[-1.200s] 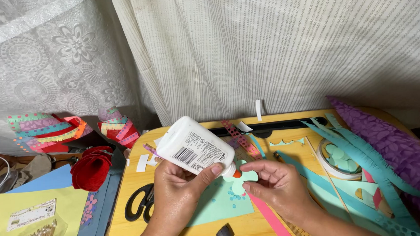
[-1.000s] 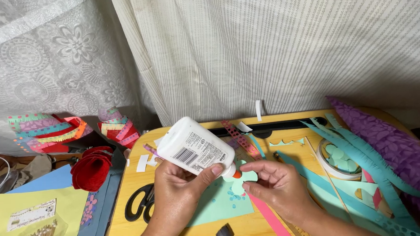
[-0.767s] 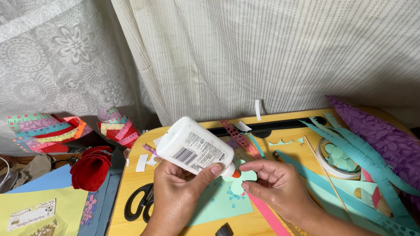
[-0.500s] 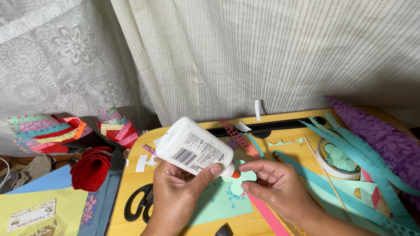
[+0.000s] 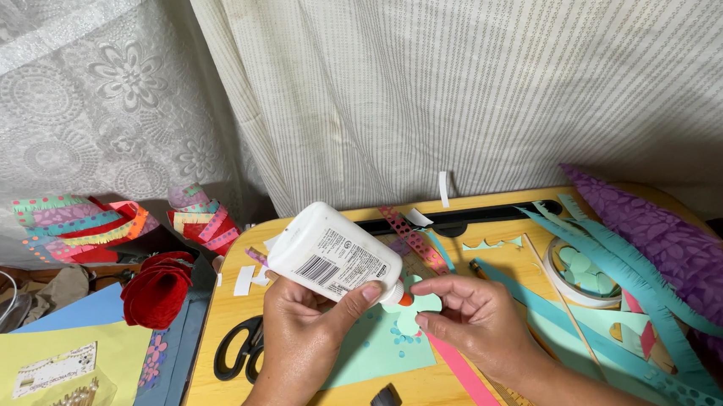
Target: Gluing a paper flower to a wooden stick and wrapping a pink paper strip around the base to create a decorative item.
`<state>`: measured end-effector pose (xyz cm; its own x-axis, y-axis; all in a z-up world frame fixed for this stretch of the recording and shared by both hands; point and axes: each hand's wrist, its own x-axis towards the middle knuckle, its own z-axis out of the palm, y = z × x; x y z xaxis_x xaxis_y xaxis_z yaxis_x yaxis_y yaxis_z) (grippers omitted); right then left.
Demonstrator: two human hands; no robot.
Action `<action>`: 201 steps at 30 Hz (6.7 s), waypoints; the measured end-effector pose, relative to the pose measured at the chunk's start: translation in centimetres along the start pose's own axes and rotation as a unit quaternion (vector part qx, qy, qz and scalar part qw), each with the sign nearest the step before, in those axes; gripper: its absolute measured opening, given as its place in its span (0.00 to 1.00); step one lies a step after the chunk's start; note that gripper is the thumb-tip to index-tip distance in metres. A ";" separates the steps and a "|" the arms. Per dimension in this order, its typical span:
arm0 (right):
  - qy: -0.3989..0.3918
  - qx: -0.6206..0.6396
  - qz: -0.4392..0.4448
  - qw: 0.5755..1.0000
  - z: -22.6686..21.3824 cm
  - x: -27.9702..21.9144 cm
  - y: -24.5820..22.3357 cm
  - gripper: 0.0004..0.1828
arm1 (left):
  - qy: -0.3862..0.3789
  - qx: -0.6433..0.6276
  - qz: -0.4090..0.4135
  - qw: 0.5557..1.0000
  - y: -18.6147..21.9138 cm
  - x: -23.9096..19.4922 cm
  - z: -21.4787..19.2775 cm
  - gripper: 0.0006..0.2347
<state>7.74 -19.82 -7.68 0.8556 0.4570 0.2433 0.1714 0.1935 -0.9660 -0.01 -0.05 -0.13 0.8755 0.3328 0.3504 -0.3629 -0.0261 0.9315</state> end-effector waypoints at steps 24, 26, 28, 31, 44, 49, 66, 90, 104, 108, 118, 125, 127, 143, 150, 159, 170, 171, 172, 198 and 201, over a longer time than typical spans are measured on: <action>-0.031 -0.206 -0.272 0.939 0.6 -1.6 -4.0 0.19 | 0.030 -0.139 -0.248 0.958 0.2 0.2 0.3 0.14; -0.027 -0.205 -0.258 0.944 0.2 -1.4 -3.3 0.21 | 0.056 -0.119 -0.165 0.978 0.3 0.0 0.2 0.16; -0.021 -0.204 -0.242 0.948 0.1 -1.3 -3.2 0.26 | 0.081 -0.099 -0.080 0.989 0.0 -0.6 -0.4 0.17; -0.013 -0.178 -0.188 0.966 0.3 -1.4 -3.6 0.28 | 0.191 -0.045 0.122 0.973 0.1 -1.6 -1.2 0.16; 0.055 -0.252 -0.219 0.941 0.9 -1.3 -3.1 0.34 | -0.052 -0.113 -0.327 0.937 3.1 -1.0 2.0 0.36; -0.049 -0.337 -0.299 0.892 0.5 -1.2 -3.6 0.49 | -0.047 -0.233 -0.432 0.870 1.3 -1.5 1.9 0.31; -0.084 -0.253 -0.248 0.931 -0.2 -0.3 -2.4 0.20 | -0.318 0.100 0.304 0.892 4.2 -1.7 0.4 0.17; -0.120 -0.326 -0.184 0.920 -0.2 -0.8 -3.1 0.18 | -0.164 0.133 0.321 0.923 2.5 -2.9 1.2 0.10; -0.009 -0.467 -0.382 0.797 0.3 -0.9 -3.8 0.35 | -0.277 0.265 -0.259 0.886 4.2 -1.5 0.4 0.20; 0.038 -0.471 -0.381 0.795 0.3 -1.2 -3.1 0.26 | -0.305 -0.193 -0.369 0.856 0.0 -2.9 1.2 0.07; 0.098 -0.186 -0.105 0.972 -0.4 -0.4 -0.9 0.37 | -0.262 -0.298 -0.196 0.897 1.7 -0.6 -2.1 0.19; 0.070 -0.072 0.000 0.995 -0.7 -0.1 0.5 0.17 | -0.067 -0.026 -0.047 0.996 3.2 -0.3 -0.9 0.12; 0.075 -0.035 0.017 0.996 -0.9 0.0 1.1 0.17 | -0.052 -0.060 -0.102 0.992 3.2 -0.3 -0.5 0.11; 0.011 -0.052 0.049 0.997 -0.2 -0.1 -0.6 0.20 | -0.019 -0.009 -0.114 0.993 1.7 0.3 -0.1 0.09; -0.005 -0.001 0.048 0.999 -0.2 -0.2 -0.1 0.22 | -0.021 -0.014 -0.104 0.994 1.1 0.5 -0.3 0.08; -0.007 -0.008 0.051 0.999 0.1 -0.3 -0.4 0.22 | -0.010 -0.011 -0.112 0.994 1.3 0.4 -0.1 0.08; 0.000 -0.009 0.039 0.999 0.0 -0.3 0.2 0.23 | -0.023 -0.015 -0.085 0.996 1.0 0.4 -0.2 0.08; -0.004 -0.006 0.034 0.999 0.0 -0.3 0.3 0.23 | -0.023 -0.014 -0.083 0.996 1.1 0.4 -0.2 0.08; -0.004 -0.006 0.034 0.999 0.0 -0.3 0.3 0.23 | -0.023 -0.014 -0.083 0.996 0.9 0.4 -0.2 0.08; -0.004 -0.059 0.057 0.997 0.1 -0.3 -1.4 0.31 | 0.135 -0.245 -0.257 0.925 1.0 2.0 -1.4 0.15; 0.009 -0.074 0.074 0.994 0.0 -0.2 -1.4 0.33 | 0.129 -0.255 -0.254 0.924 0.9 1.9 -1.5 0.14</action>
<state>7.31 -20.16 -6.36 0.8852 0.4549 0.0973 0.1121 -0.0056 -0.9937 0.87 1.98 1.24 0.8924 0.3963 -0.2159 -0.0872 0.6207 0.7792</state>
